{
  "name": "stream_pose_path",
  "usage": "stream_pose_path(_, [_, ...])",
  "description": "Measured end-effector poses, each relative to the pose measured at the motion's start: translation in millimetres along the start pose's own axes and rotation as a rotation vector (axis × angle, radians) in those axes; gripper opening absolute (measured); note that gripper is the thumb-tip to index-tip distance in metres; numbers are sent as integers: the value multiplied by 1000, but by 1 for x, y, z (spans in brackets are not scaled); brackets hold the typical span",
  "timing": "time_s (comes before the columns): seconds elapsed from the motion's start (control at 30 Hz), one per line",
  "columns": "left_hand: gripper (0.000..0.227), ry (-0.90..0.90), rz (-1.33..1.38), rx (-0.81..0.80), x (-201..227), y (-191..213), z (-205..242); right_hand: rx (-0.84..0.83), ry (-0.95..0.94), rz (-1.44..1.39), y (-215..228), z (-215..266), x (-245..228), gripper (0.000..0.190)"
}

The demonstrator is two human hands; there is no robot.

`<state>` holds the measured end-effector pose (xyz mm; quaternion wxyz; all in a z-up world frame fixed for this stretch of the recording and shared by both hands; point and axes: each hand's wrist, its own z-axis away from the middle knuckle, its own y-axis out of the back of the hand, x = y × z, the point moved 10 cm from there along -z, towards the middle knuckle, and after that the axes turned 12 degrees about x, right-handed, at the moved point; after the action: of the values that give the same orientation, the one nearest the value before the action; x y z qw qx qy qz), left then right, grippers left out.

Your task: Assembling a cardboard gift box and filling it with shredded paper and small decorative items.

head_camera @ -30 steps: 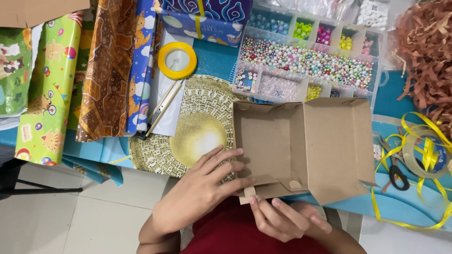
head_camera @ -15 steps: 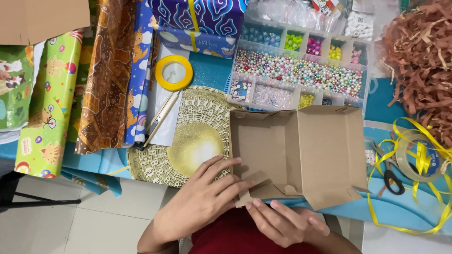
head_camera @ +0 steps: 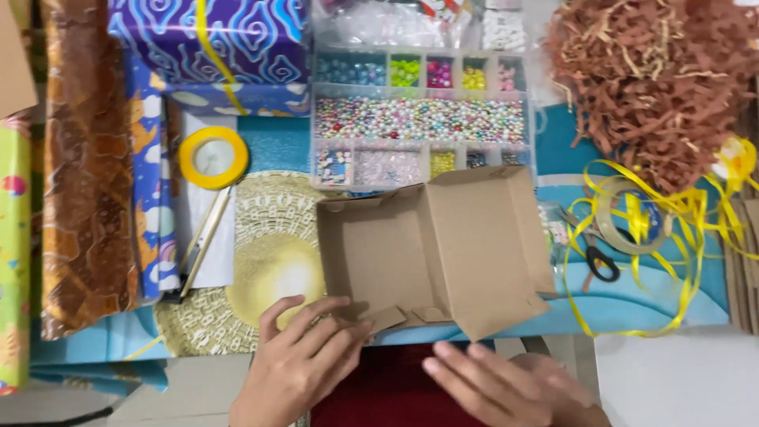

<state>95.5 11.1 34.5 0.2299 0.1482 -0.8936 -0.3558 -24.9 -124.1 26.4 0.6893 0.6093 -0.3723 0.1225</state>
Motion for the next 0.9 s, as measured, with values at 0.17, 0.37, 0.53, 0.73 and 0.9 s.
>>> stream_pose_path(0.17, [30, 21, -80, 30, 11, 6, -10, 400, -1274, -210, -37, 156, 18, 66])
stream_pose_path(0.37, [19, -131, 70, 170, 63, -10, -41, 342, -1579, -806, -83, 179, 38, 75])
stream_pose_path(0.53, [23, -385, 28, 166, 124, -42, -79, 331, -1656, -1031, -106, 178, 24, 57])
stream_pose_path(0.73, [27, -549, -80, 47, 145, -98, -70, 454, -1521, -1061, -88, 168, 44, 20])
stream_pose_path(0.9, [18, -564, 26, 36, 144, -104, -61, 378, -1521, -1186, -96, 159, 40, 11])
